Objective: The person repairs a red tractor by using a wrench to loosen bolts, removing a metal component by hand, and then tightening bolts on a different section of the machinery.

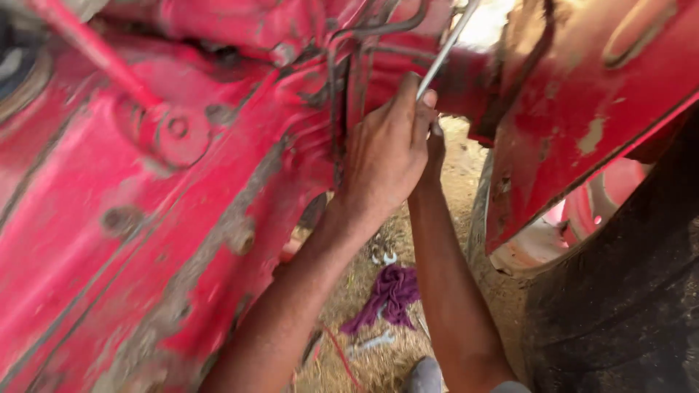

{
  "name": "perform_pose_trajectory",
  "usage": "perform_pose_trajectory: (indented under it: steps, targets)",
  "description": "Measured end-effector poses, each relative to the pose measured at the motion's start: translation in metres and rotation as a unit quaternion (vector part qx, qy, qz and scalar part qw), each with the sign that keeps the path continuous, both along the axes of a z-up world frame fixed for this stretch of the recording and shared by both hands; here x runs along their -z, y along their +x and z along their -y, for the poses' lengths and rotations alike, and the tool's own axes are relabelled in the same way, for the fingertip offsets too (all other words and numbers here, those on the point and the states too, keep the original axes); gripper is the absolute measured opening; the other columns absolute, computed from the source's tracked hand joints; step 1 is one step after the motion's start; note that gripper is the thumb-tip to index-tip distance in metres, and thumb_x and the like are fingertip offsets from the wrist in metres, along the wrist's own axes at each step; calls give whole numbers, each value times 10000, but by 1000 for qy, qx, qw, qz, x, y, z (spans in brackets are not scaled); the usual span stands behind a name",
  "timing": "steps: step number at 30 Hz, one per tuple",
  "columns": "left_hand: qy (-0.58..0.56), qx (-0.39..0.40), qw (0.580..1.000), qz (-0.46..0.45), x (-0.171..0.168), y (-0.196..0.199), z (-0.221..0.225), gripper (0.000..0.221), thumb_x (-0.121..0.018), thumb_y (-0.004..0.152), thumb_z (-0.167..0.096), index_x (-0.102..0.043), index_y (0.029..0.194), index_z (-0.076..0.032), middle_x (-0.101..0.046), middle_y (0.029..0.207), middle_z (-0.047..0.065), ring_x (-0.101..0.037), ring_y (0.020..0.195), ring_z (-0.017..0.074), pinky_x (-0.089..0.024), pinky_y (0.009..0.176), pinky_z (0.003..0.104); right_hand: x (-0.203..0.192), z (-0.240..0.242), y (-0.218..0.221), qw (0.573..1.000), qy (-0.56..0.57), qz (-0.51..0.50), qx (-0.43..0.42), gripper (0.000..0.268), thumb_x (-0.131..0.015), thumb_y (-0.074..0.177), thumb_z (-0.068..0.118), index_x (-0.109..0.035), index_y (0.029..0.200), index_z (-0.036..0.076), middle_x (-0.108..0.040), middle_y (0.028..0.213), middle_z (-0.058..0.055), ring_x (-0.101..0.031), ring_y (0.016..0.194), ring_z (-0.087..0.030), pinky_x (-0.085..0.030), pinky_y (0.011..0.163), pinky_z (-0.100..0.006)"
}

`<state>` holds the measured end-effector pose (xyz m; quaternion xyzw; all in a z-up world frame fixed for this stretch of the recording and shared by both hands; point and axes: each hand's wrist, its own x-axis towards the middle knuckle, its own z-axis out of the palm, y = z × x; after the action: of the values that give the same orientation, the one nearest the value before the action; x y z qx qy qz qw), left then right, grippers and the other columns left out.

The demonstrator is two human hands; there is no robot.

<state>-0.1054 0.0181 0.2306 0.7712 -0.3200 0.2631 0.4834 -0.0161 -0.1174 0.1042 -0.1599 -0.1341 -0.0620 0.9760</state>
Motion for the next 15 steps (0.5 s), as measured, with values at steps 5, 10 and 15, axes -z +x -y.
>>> perform_pose_trajectory:
  steps: [5,10,15]
  targets:
    - [-9,-76,997,-2,9,-7,-8,203,-508,1083,-202,-543,1117,-5,-693,830,225,-693,781,430,-501,632,561,57,31,48,957,-176,-86,213,268,-478,1101,312,-573,946,115,-545,742,7,-542,635,-128,-477,584,-304]
    - [-15,-112,992,-48,-1,-20,-16,204,-506,1090,-203,-558,1103,-6,-695,901,246,-678,835,465,-487,658,593,58,25,41,957,-119,-100,244,241,-520,1118,333,-561,998,128,-542,783,11,-562,672,-127,-497,607,-313]
    - [20,-150,983,-101,-15,-26,-19,244,-496,1063,-229,-574,1116,-4,-687,914,257,-678,793,472,-508,632,583,9,-15,9,938,-82,-170,290,344,-487,1002,396,-599,1137,100,-673,951,-74,-717,866,-183,-614,774,-377]
